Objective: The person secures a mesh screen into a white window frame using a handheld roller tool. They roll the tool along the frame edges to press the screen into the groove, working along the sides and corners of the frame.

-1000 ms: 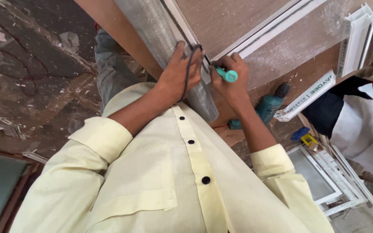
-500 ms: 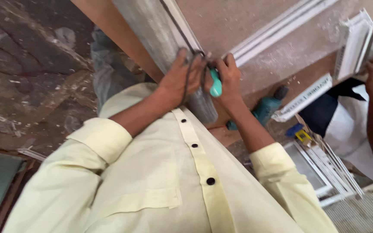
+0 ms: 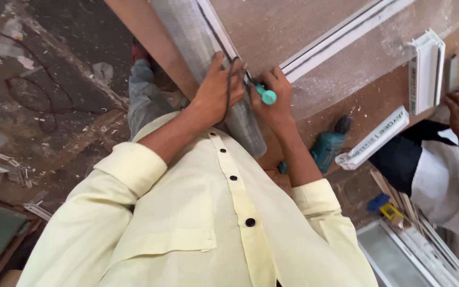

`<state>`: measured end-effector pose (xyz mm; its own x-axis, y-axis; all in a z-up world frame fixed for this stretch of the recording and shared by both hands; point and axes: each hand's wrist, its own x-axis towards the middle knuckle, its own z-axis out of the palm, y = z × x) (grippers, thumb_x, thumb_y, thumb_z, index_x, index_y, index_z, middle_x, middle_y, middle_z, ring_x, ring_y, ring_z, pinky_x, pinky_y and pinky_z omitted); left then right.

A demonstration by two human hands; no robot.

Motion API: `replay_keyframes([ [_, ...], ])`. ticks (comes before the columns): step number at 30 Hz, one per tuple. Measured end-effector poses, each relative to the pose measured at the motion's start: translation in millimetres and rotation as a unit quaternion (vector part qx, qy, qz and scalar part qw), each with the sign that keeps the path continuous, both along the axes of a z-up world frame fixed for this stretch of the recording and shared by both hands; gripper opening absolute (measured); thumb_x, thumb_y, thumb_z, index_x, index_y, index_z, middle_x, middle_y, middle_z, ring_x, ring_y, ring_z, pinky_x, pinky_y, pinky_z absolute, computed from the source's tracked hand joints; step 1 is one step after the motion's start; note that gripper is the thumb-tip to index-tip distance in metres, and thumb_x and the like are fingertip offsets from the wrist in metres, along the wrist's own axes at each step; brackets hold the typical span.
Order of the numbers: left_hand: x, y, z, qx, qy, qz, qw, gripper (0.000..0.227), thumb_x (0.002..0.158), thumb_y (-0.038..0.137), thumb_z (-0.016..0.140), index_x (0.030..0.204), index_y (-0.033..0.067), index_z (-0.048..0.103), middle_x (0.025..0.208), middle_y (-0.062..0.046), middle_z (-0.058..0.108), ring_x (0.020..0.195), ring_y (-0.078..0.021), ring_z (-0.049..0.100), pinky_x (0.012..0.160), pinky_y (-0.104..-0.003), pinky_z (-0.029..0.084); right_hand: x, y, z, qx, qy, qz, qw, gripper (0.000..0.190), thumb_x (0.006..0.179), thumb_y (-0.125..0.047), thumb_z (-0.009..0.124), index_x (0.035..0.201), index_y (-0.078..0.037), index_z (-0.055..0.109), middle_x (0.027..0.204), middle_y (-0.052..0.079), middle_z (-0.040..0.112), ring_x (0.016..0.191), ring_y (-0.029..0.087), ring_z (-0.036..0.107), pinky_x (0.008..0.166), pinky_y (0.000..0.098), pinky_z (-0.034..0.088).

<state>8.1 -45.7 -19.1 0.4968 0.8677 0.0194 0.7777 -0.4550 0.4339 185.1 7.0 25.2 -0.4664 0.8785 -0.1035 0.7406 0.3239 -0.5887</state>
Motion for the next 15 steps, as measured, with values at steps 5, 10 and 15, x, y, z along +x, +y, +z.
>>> replay_keyframes([
  [5, 0.4, 7.8, 2.3, -0.028, 0.020, -0.025, 0.999, 0.026, 0.078, 0.028, 0.066, 0.095, 0.0125, 0.079, 0.121, -0.014, 0.072, 0.132, -0.0279, 0.047, 0.101, -0.059, 0.035, 23.0, -8.9, 7.7, -0.015, 0.012, 0.014, 1.000, 0.015, 0.075, -0.001, 0.080, 0.086, -0.002, 0.070, 0.084, 0.012, 0.057, 0.070, 0.027, 0.063, 0.062, 0.0374, 0.050],
  [10, -7.8, 15.9, 17.8, 0.068, 0.019, -0.008, 0.998, 0.027, 0.081, 0.034, 0.075, 0.100, 0.0136, 0.080, 0.125, -0.009, 0.073, 0.138, -0.0258, 0.043, 0.103, -0.061, 0.036, 22.2, -7.4, 5.9, -0.019, -0.008, 0.011, 1.000, 0.014, 0.075, -0.003, 0.080, 0.084, -0.002, 0.069, 0.082, 0.014, 0.056, 0.068, 0.029, 0.063, 0.061, 0.0387, 0.050],
  [15, -3.0, 17.4, 12.8, -0.084, 0.050, -0.079, 0.992, 0.048, 0.060, 0.044, 0.070, 0.093, 0.0109, 0.079, 0.106, -0.009, 0.074, 0.132, -0.0303, 0.044, 0.100, -0.062, 0.034, 7.8, 14.5, -8.8, -0.014, -0.019, 0.017, 1.000, 0.014, 0.076, -0.005, 0.081, 0.085, -0.002, 0.071, 0.080, 0.012, 0.060, 0.070, 0.032, 0.063, 0.062, 0.0407, 0.049],
])
